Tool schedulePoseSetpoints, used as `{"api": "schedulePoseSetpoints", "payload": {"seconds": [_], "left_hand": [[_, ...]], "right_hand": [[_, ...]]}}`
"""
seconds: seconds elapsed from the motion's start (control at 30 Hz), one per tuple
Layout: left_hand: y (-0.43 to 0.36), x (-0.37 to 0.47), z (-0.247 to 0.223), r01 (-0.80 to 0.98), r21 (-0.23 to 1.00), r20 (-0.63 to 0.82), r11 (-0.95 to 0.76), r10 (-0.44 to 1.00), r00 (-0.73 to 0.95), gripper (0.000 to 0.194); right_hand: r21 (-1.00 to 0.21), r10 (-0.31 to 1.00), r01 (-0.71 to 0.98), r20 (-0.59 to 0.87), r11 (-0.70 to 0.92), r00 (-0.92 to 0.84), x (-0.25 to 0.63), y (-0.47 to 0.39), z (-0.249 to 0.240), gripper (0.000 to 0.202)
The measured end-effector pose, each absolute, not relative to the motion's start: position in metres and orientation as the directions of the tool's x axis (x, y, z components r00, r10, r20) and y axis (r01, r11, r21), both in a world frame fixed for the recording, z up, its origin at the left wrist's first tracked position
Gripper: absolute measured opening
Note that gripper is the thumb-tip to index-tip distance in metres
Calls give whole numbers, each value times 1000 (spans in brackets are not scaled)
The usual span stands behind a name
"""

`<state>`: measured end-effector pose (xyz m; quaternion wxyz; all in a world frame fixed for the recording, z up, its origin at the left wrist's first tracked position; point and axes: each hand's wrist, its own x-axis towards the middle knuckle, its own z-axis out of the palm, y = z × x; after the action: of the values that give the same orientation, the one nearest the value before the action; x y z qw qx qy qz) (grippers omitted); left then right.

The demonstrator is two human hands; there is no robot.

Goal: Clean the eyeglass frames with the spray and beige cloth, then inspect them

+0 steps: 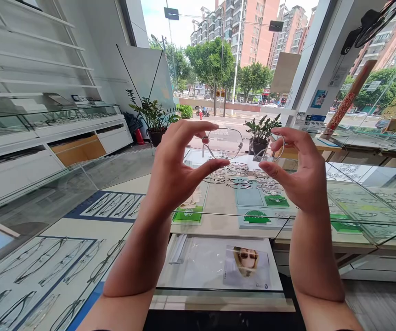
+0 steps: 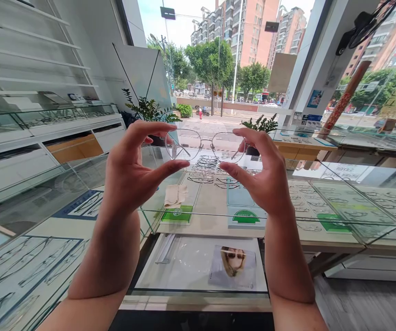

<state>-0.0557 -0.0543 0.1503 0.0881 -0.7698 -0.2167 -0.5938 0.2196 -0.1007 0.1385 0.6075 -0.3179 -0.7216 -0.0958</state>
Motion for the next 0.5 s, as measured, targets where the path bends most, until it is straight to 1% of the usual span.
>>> {"api": "schedulePoseSetpoints", "payload": {"seconds": [0.2, 0.33, 0.5], "left_hand": [[-57, -54, 149, 436, 104, 962, -894, 202, 184, 59], [-59, -54, 149, 477, 91, 963, -874, 199, 182, 63], [-59, -55, 149, 487, 91, 961, -868, 205, 186, 63]], "right_hand": [[-254, 350, 566, 934, 784, -65, 219, -101, 138, 53], [-290, 392, 564, 918, 773, -65, 219, -100, 137, 53], [-328, 428, 561, 902, 760, -53, 219, -98, 134, 56]]}}
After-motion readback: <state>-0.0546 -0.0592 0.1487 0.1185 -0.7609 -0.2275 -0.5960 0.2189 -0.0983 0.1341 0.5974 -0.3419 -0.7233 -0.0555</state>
